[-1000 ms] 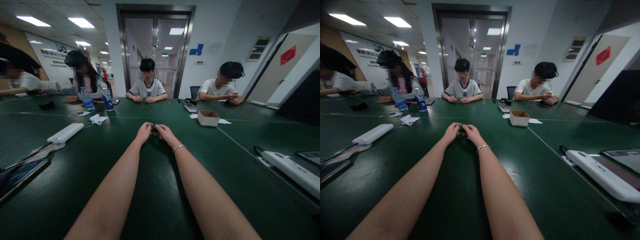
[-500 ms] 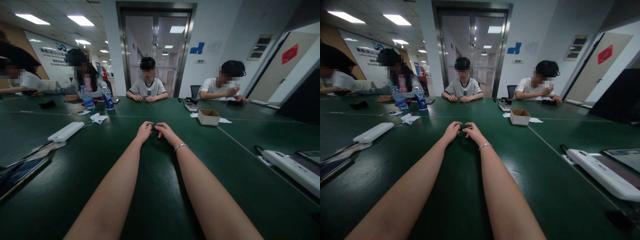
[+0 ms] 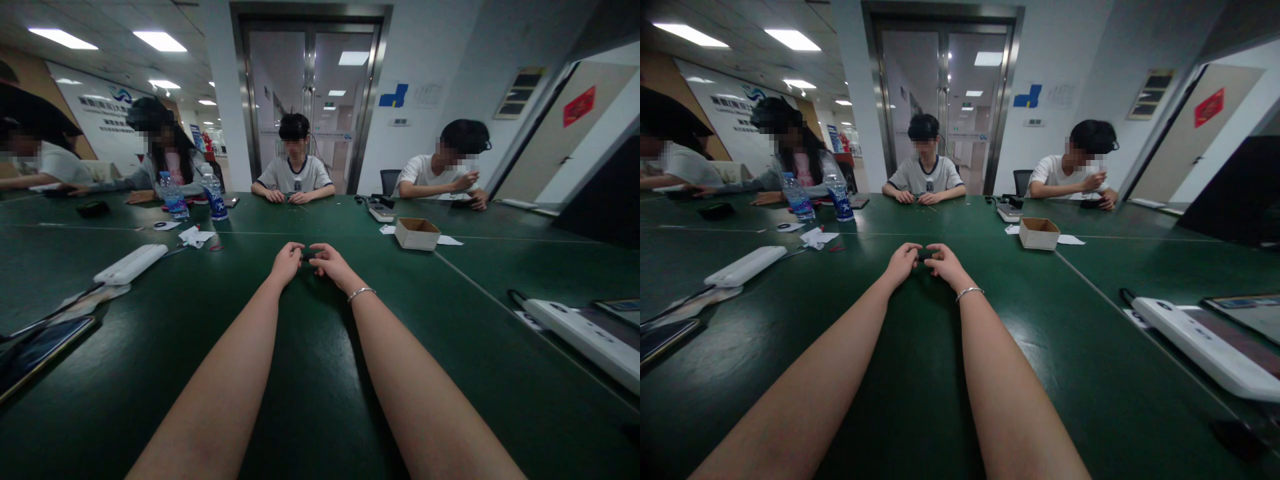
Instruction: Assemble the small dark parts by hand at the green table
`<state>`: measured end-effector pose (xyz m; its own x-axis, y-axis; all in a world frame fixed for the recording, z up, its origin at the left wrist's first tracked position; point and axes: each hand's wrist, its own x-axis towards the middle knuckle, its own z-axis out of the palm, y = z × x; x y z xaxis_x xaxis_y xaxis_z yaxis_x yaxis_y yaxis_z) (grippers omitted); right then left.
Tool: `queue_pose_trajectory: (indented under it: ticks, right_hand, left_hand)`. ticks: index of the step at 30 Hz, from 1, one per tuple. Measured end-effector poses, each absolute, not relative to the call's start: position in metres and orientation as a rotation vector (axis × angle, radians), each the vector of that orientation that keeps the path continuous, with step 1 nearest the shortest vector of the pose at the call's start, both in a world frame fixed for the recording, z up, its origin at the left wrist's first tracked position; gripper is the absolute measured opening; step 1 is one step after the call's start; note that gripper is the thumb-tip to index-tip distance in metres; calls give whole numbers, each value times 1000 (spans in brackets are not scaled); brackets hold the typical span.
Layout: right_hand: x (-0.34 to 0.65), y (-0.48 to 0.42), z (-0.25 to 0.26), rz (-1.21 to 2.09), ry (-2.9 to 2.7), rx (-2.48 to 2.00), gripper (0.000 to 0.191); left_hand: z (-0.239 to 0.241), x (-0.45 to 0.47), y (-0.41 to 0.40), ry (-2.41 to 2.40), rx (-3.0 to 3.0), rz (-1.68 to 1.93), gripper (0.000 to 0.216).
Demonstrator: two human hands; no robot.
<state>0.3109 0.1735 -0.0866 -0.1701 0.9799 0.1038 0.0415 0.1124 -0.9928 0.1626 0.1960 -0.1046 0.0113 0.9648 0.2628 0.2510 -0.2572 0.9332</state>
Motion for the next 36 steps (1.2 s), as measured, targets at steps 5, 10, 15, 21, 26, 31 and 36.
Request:
queue_pose_trajectory:
  ticks: [5, 10, 15, 21, 26, 31, 36]
  right_hand:
    - [311, 175, -87, 1221, -1396, -1100, 16]
    - [314, 175, -87, 1274, -1412, -1048, 24]
    - [314, 176, -87, 1277, -1360, -1065, 11]
    - [316, 173, -85, 1347, -1327, -987, 28]
    - [315, 172, -84, 1319, -1350, -1065, 11]
    - [315, 175, -87, 1350, -1366, -974, 33]
    - [314, 178, -90, 1280, -1328, -1051, 12]
  left_hand:
    - [-103, 163, 195, 1261, 1591, 1287, 25]
    - [-100, 164, 191, 1276, 1582, 1273, 26]
    - [-101, 163, 191, 1272, 1580, 1281, 25]
    - [-104, 161, 193, 1296, 1597, 1276, 26]
    - [-103, 162, 193, 1302, 1599, 1278, 27]
    - [-105, 162, 195, 1312, 1593, 1297, 26]
    - [-107, 161, 196, 1305, 1624, 1281, 27]
